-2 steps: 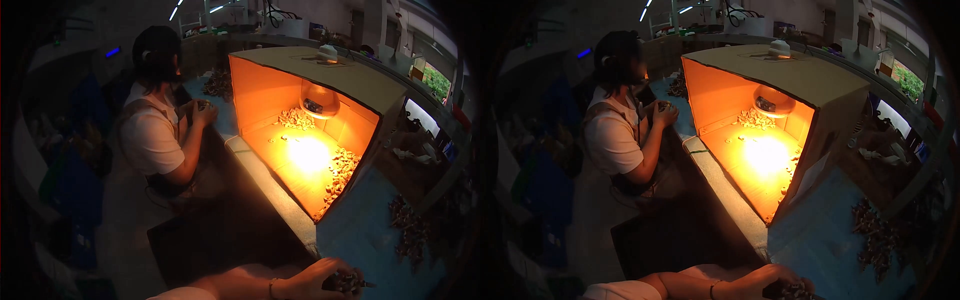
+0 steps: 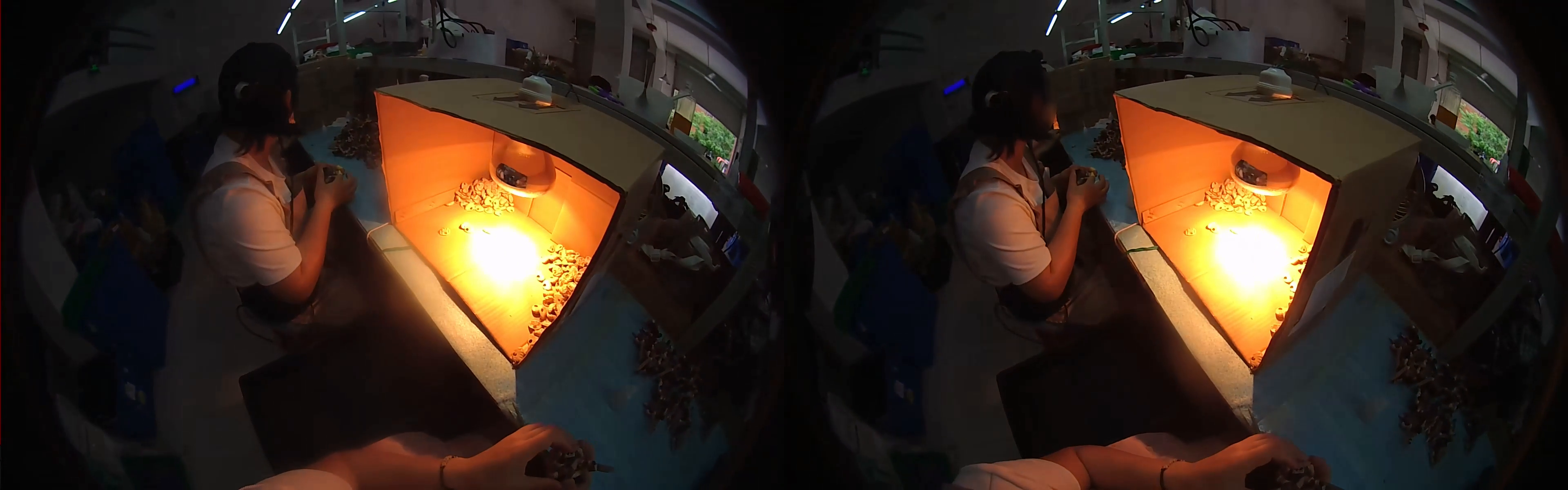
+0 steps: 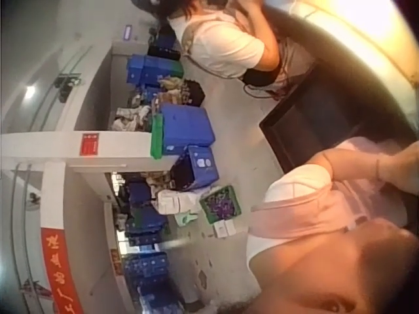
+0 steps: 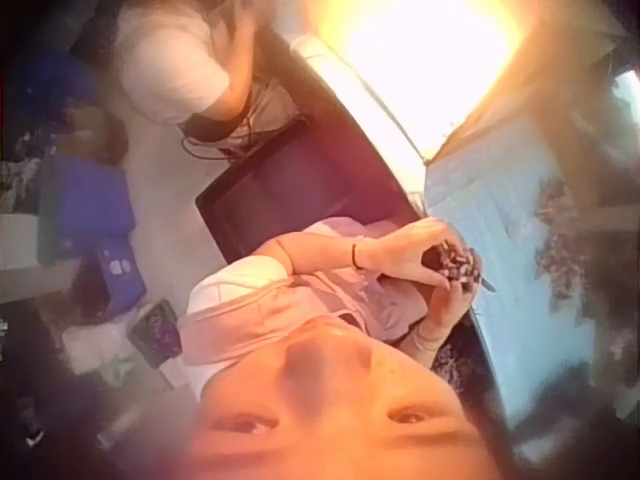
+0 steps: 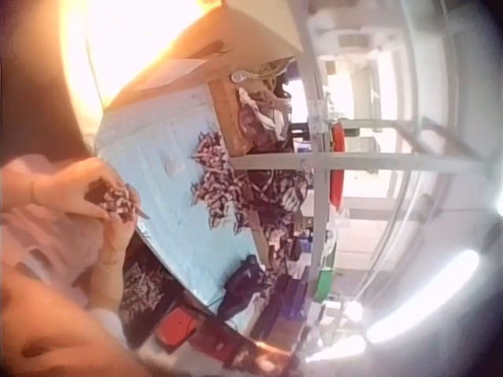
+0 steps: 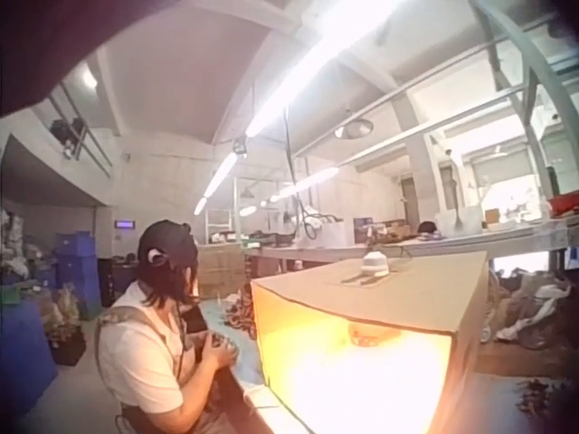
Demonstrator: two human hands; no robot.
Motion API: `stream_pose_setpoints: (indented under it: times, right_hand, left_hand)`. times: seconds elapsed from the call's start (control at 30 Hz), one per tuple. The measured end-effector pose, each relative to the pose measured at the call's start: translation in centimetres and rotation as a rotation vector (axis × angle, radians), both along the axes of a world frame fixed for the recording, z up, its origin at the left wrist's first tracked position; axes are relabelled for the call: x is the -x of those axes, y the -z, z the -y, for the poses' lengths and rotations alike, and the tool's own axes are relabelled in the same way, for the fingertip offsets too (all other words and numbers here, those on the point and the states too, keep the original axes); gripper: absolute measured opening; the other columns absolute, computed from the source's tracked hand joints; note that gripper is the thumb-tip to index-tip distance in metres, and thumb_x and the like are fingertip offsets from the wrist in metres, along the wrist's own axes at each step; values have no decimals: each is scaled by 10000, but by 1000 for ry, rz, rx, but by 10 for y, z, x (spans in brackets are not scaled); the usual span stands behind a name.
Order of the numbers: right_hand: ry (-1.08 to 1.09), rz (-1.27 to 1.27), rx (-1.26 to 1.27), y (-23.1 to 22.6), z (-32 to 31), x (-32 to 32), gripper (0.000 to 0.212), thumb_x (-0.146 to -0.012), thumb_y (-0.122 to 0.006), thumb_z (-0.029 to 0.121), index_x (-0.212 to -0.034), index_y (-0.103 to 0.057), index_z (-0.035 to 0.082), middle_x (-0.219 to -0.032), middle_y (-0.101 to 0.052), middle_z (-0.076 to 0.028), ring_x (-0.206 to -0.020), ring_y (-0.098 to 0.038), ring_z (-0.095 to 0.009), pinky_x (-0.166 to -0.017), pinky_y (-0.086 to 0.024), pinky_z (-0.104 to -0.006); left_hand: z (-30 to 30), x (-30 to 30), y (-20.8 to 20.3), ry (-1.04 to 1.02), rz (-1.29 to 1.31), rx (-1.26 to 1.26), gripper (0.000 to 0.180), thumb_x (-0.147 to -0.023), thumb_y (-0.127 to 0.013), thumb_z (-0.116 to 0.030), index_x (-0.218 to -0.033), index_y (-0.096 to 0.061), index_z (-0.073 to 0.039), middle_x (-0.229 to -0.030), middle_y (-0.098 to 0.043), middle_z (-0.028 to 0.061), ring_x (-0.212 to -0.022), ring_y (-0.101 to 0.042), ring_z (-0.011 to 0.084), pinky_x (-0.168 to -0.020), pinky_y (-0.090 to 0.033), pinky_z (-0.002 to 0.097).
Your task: The person assembles toy figurines by retrieving components from the table and a heated box, applying glue with a squeeze bottle, and attaching the pieces to the figures by hand.
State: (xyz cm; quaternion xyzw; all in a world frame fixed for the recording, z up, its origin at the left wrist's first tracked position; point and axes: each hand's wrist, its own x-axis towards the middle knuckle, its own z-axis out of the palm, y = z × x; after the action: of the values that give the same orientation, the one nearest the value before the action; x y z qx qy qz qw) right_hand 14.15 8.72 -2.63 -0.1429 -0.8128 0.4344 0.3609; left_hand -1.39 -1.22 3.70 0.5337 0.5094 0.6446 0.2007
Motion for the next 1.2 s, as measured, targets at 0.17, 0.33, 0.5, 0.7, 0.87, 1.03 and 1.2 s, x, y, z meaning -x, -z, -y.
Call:
stream_pose_setpoints:
  times: [0.17, 0.33, 0.5, 0.7, 0.87, 1.03, 1.2]
  right_hand:
    - [36, -134, 254, 2, 4, 5, 239, -845, -571, 82, -1073, -581, 150, -1109, -543, -133, -1053, -493, -361, -845, -449, -438]
    - [32, -123, 263, -4, 7, 3, 233, -837, -582, 81, -1058, -592, 153, -1111, -539, -134, -1062, -493, -330, -846, -454, -398]
    - [31, -69, 35, -5, 5, 2, 325, -787, -601, 8, -1097, -553, 92, -1067, -536, -144, -1034, -510, -254, -840, -462, -333]
    - [11, -278, 693, -13, 12, 2, 500, -708, -594, -11, -1161, -394, -73, -1047, -522, -129, -935, -546, -216, -815, -472, -301]
    - [-24, -348, 811, -9, 10, 0, 521, -686, -617, -34, -1158, -399, -48, -1039, -519, -127, -908, -562, -209, -754, -506, -292]
    - [-90, -233, 684, -21, 12, -1, 567, -683, -709, 51, -1158, -406, -7, -1038, -512, -117, -899, -560, -207, -753, -506, -295]
    - [84, 14, 379, -24, 17, -2, 678, -638, -803, 193, -1171, -414, 37, -1084, -477, -98, -960, -522, -214, -818, -457, -311]
  left_hand:
    - [-4, 7, 0, -12, -176, -44, 412, -681, -735, -259, -992, -548, -65, -897, -572, 76, -825, -541, 241, -747, -417, 335]
    - [0, 7, 1, -34, -256, -69, 403, -682, -732, -265, -984, -549, -72, -900, -572, 71, -833, -529, 241, -749, -403, 342]
    - [2, 6, 0, -68, -351, -65, 405, -683, -728, -304, -977, -551, -90, -913, -571, 56, -823, -509, 231, -754, -368, 350]
    - [2, 4, 1, -41, -367, -103, 410, -689, -721, -325, -982, -550, -95, -932, -569, 45, -828, -509, 224, -759, -356, 353]
    - [4, 1, -2, 19, -258, -50, 432, -698, -715, -280, -1029, -541, -63, -949, -572, 93, -895, -535, 257, -792, -398, 368]
    - [4, 1, -3, 76, -206, -44, 475, -691, -712, -253, -1070, -517, -44, -972, -558, 127, -903, -533, 284, -802, -413, 376]
    - [5, 6, -4, 71, -304, -24, 535, -669, -720, -253, -1099, -492, -33, -996, -544, 144, -908, -526, 296, -799, -417, 374]
